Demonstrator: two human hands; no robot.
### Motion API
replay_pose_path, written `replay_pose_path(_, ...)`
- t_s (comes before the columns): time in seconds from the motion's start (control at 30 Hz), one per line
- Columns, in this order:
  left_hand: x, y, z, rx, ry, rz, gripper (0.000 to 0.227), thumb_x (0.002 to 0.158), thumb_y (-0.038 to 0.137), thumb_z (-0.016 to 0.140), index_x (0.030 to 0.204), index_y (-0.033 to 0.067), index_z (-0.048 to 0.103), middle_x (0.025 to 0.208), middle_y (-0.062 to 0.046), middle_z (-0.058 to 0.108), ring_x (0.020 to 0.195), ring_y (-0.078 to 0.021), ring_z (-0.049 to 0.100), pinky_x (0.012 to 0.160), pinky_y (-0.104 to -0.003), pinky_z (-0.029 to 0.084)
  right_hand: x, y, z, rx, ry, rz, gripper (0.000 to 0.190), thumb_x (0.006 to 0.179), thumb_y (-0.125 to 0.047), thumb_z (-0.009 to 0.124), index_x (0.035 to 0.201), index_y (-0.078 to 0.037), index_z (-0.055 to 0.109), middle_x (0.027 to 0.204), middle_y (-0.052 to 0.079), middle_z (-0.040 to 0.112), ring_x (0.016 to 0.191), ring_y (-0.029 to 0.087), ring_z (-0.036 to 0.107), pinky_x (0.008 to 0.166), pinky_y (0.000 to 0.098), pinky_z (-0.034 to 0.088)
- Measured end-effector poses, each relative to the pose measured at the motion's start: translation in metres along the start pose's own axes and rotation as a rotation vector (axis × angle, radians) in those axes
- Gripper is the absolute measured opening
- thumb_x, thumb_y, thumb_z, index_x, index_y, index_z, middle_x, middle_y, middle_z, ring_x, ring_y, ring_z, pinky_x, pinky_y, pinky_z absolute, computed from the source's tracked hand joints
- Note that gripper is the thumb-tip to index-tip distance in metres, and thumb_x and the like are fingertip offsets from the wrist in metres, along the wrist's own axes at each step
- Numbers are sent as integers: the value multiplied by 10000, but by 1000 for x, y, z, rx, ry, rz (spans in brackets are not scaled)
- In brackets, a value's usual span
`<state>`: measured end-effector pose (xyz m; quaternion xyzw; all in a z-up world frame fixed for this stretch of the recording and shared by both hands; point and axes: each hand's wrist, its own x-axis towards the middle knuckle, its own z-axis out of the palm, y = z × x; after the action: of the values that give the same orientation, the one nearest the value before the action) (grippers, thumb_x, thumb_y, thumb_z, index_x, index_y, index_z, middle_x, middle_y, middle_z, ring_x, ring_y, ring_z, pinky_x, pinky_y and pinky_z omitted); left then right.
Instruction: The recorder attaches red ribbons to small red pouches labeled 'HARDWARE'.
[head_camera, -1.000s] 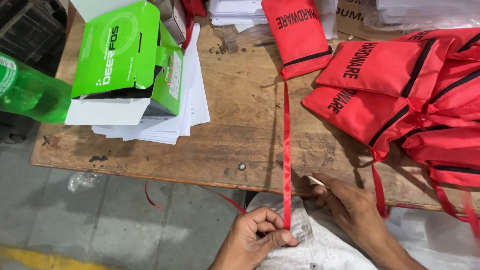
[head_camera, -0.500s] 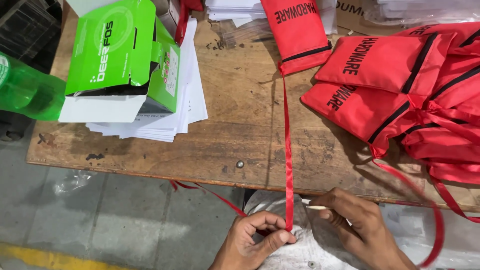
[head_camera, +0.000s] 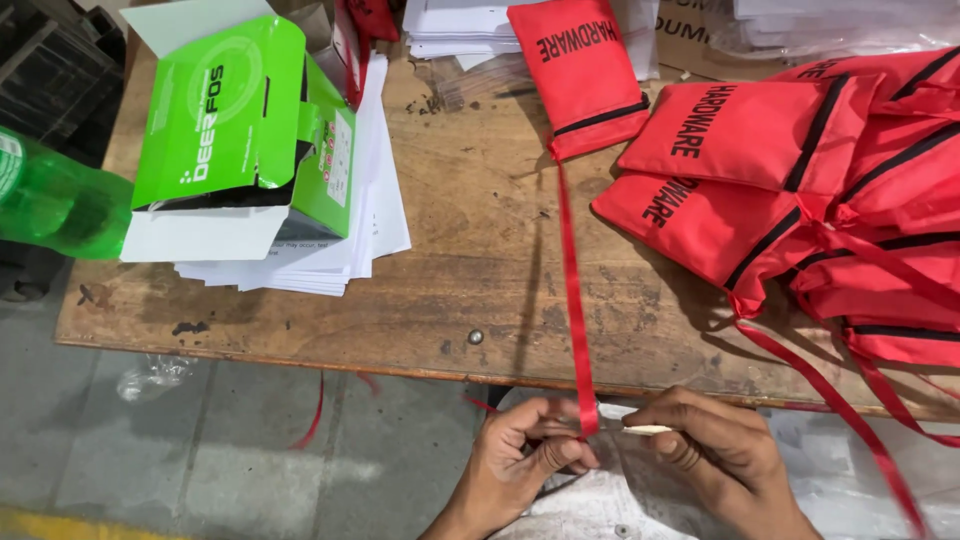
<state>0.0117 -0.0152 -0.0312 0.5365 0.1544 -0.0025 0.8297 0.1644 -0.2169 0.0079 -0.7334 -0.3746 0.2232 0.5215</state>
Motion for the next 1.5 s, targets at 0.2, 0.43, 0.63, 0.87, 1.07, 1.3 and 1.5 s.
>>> replay_pose_path(0.2,2,18,8,-117,-44,30,732,949,171,715,1542,25,313,906,-119,758,860,-165,747,802,-307,619,-7,-1,2,35,18,-51,212,879,-132,719,1021,14,780,954,83,735,893,215,718,755,304,593)
replay_pose_path(0.43,16,22,7,9,-139,205,698,952,97,745,1544,116,375,936,-77,719,896,-143,713,862,-302,623,-10,-3,1,64,30,-82,228,888,-156,715,1032,9,778,942,77,739,875,203,721,745,297,592)
replay_pose_path(0.63,34,29,12,280,-19,381,260,931,-69,736,1179,5,719,948,-74,749,861,-123,713,768,-253,583,-8,4,-1,62,73,-129,236,900,-163,713,1040,17,775,929,82,756,867,203,717,745,299,588)
replay_pose_path(0.87,42,10,7,284,122,381,259,886,-138,661,1073,2,775,910,-81,762,811,-122,728,720,-260,611,-3,13,4,71,136,-142,265,898,-179,716,1052,29,777,932,86,745,819,176,709,694,276,576)
replay_pose_path(1.07,42,5,3,542,248,425,132,885,19,776,1010,58,794,826,-46,787,727,-123,762,610,-263,627,-13,-7,-15,140,588,-292,186,1017,-111,615,1060,13,747,948,83,746,674,75,641,611,195,503)
replay_pose_path(1.3,36,28,17,743,162,525,126,843,89,825,946,28,789,792,-104,747,676,-213,726,581,-338,560,115,-50,6,-253,190,-271,358,856,-4,672,1211,43,693,1132,130,688,974,217,688,796,327,532)
replay_pose_path(1.5,40,28,13,855,99,664,103,801,31,810,883,40,748,790,-94,736,713,-261,718,645,-367,560,184,-40,50,-895,-125,-446,371,836,-152,696,1194,-56,676,1052,134,644,1063,360,593,922,514,460)
